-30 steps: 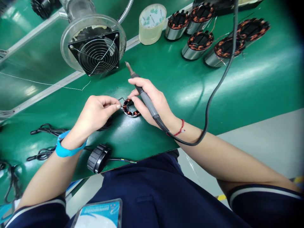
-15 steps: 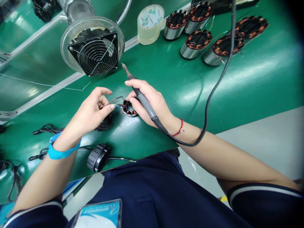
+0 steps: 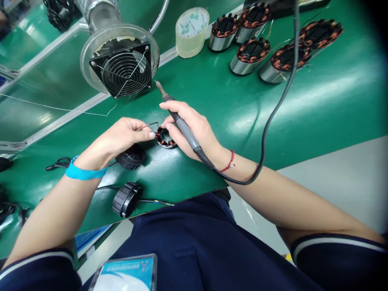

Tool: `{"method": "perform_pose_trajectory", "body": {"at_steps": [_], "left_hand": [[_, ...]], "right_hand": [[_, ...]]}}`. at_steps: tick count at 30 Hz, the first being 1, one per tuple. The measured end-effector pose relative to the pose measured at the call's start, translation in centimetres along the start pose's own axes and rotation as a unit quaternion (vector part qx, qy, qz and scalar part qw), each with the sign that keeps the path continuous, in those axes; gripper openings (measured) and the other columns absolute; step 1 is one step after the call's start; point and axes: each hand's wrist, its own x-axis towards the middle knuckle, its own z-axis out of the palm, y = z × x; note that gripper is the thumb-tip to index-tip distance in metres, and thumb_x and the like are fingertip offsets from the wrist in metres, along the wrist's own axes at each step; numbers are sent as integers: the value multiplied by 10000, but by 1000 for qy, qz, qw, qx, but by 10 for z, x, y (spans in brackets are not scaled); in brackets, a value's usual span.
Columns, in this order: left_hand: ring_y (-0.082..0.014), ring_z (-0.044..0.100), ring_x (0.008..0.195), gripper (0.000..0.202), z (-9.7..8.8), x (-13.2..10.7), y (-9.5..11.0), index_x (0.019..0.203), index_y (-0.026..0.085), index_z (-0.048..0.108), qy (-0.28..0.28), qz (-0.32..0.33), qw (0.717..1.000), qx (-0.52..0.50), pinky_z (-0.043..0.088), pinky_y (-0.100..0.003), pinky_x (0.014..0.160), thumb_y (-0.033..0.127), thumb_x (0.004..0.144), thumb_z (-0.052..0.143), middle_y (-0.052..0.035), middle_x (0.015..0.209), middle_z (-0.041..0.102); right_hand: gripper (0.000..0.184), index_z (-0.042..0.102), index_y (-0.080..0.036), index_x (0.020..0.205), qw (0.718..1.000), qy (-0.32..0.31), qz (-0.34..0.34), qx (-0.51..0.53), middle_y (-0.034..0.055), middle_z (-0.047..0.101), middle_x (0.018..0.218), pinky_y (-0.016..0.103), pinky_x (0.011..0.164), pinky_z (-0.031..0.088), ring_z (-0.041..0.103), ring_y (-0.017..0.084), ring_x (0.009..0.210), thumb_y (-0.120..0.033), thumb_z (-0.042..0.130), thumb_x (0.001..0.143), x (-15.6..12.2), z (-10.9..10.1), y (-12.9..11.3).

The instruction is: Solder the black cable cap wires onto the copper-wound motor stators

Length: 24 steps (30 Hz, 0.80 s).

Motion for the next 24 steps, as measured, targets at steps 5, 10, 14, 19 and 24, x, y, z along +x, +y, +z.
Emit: {"method": "perform_pose_trajectory", "body": {"at_steps": [5,10,14,19,24], "left_hand": [[-60,326,521,253,-9,-3,-4,692,141,602,-32,-16,999,-3,224,-218,502,369,703,712,33,583,449],[-69,370,541,230,1,-1,-4,685,135,623,20,-7,1000,9,263,-224,527,348,676,710,21,598,498],[-57,293,505,265,7,-2,1,616,138,585,26,3,999,21,214,-230,498,362,697,702,36,544,421],[-67,289,476,309,-4,-6,0,620,154,525,-1,10,1000,-9,207,-223,462,390,787,632,32,521,384],[-94,427,516,213,-9,-7,-3,712,130,644,-85,8,996,-23,331,-213,493,325,787,606,-9,557,498]], "right_hand": [[346,519,-212,1242,1000,3,2,6,6,687,934,348,914,511,639,167,915,-179,469,901,0,-1,-1],[333,525,-198,1237,1000,1,-7,7,11,683,910,351,922,502,629,167,908,-187,459,910,0,0,-1],[350,496,-211,1258,999,-15,-27,-7,8,671,915,375,956,476,612,169,930,-188,427,917,-1,2,0],[527,412,-188,1343,996,-60,-52,-43,90,614,1226,435,978,446,536,247,1128,-239,539,834,-4,11,2],[435,462,-192,1274,994,-65,-28,-86,65,671,1081,404,887,440,580,233,1000,-170,480,840,-6,24,6]]}}
